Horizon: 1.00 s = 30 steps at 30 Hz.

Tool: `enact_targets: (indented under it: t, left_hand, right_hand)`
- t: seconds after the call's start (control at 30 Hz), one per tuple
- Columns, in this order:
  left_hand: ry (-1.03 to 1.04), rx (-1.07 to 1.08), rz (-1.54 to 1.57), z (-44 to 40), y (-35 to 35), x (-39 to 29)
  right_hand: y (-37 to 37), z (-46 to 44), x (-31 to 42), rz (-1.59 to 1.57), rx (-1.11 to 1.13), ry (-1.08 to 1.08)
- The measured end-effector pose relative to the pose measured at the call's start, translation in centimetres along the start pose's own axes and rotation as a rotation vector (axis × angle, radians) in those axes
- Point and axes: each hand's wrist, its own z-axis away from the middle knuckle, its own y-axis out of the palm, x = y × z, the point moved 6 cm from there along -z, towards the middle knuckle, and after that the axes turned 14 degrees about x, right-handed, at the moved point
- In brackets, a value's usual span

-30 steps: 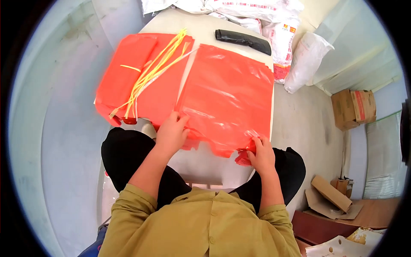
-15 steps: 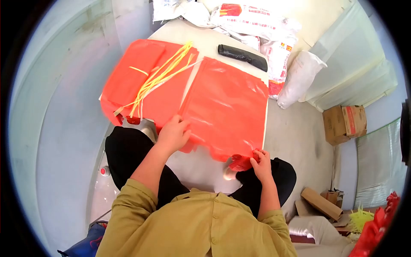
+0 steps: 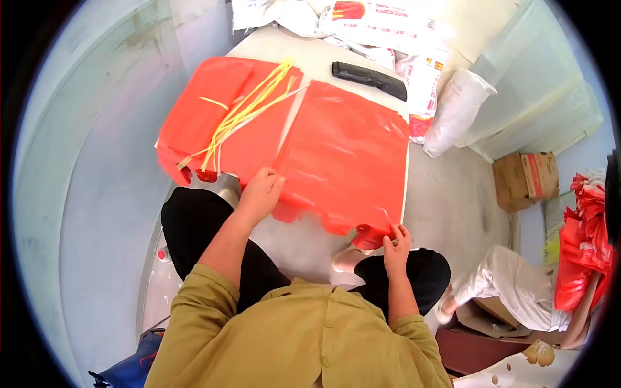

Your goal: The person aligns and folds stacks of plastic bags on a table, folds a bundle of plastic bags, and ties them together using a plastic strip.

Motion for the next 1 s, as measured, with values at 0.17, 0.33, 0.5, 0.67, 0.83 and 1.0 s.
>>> enact_targets:
  t: [0.17, 0.33, 0.5, 0.67, 0.83, 1.0]
  left_hand:
    - [-0.009, -0.001, 0.06, 0.1, -0.2, 0.0]
    - [-0.055, 0.045, 0.069, 0.4, -0.5, -0.8]
    - [-0.049, 0.043, 0.063, 0.3, -0.5, -0.3]
    - [-0.036, 0.023, 0.1, 0.4, -0.5, -0.1]
    - [-0.099, 0.01, 0.222, -0.1, 0.0, 1.8]
    - [-0.095, 0.017, 0.316, -0.1, 0.0, 2.7]
  right_hand:
    - [0.2, 0.3, 1.0, 0.123, -0.036, -0.045]
    - [0.1, 0.0, 0.5, 0.194, -0.042, -0.085]
    - [0.0, -0.1, 1.0, 0.17, -0.051, -0.047]
    - [0.2, 0.1, 1.0, 0.163, -0.056, -0.064]
    - [0.3, 0.4, 0.9, 0.185, -0.045, -0.08]
    - [0.2, 0.3, 1.2, 0.185, -0.036, -0.067]
